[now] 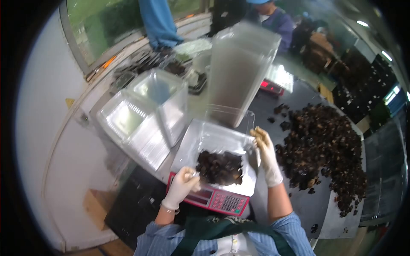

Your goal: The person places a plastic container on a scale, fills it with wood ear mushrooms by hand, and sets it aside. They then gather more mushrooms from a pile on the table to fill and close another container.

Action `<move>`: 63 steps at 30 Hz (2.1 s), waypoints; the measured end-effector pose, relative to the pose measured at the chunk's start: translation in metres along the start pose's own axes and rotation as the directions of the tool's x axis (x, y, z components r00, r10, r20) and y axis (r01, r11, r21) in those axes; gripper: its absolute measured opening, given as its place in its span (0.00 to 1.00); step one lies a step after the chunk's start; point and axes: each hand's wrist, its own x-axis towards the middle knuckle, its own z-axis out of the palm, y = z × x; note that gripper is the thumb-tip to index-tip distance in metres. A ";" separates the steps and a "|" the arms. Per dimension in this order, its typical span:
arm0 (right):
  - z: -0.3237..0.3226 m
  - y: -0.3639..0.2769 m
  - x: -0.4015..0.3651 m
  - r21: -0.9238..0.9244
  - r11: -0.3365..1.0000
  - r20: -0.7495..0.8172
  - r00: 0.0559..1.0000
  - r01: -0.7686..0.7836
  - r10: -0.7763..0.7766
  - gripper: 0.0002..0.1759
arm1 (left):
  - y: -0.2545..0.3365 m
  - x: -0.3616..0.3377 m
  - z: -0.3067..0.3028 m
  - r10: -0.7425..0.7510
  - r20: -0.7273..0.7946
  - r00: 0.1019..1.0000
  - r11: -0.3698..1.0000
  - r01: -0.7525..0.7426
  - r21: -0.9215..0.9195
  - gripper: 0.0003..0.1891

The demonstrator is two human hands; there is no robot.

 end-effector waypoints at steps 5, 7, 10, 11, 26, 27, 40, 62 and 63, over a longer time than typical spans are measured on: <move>-0.020 -0.026 -0.076 -0.206 0.978 0.378 0.919 -0.033 0.111 0.30 | -0.006 -0.007 -0.011 -0.068 0.081 0.994 0.948 0.090 -0.306 0.16; -0.004 -0.028 -0.107 -0.263 0.965 0.257 0.964 -0.003 0.074 0.35 | -0.011 -0.009 -0.013 -0.023 0.131 0.991 0.936 0.067 -0.346 0.17; -0.002 -0.012 -0.118 -0.108 0.958 0.074 0.958 -0.267 0.276 0.28 | -0.006 -0.007 -0.001 -0.069 0.080 0.994 0.975 0.084 -0.204 0.08; -0.007 -0.014 -0.116 -0.099 0.923 0.156 0.911 -0.371 0.383 0.26 | -0.004 -0.008 0.003 -0.077 0.075 0.994 0.974 0.091 -0.208 0.08; -0.018 -0.011 -0.119 -0.477 0.825 0.136 0.953 0.302 -0.270 0.15 | 0.013 -0.025 0.032 0.188 0.161 0.969 0.945 -0.223 0.240 0.29; -0.019 -0.020 -0.115 -0.535 0.720 0.180 0.892 0.442 -0.414 0.16 | 0.029 -0.025 0.039 0.226 0.200 0.953 0.882 -0.288 0.374 0.29; -0.025 -0.036 -0.126 -0.171 0.985 0.426 0.902 -0.001 0.074 0.11 | 0.107 -0.050 0.059 0.507 0.535 0.675 0.488 -0.737 0.468 0.35; -0.074 0.001 -0.170 0.056 0.913 0.119 0.910 -0.404 0.396 0.15 | 0.222 0.083 -0.225 0.581 -0.248 0.776 -0.008 0.310 0.951 0.16; -0.075 0.005 -0.171 0.046 0.910 0.117 0.907 -0.411 0.404 0.14 | 0.216 0.082 -0.236 0.659 -0.210 0.722 0.034 0.251 0.967 0.15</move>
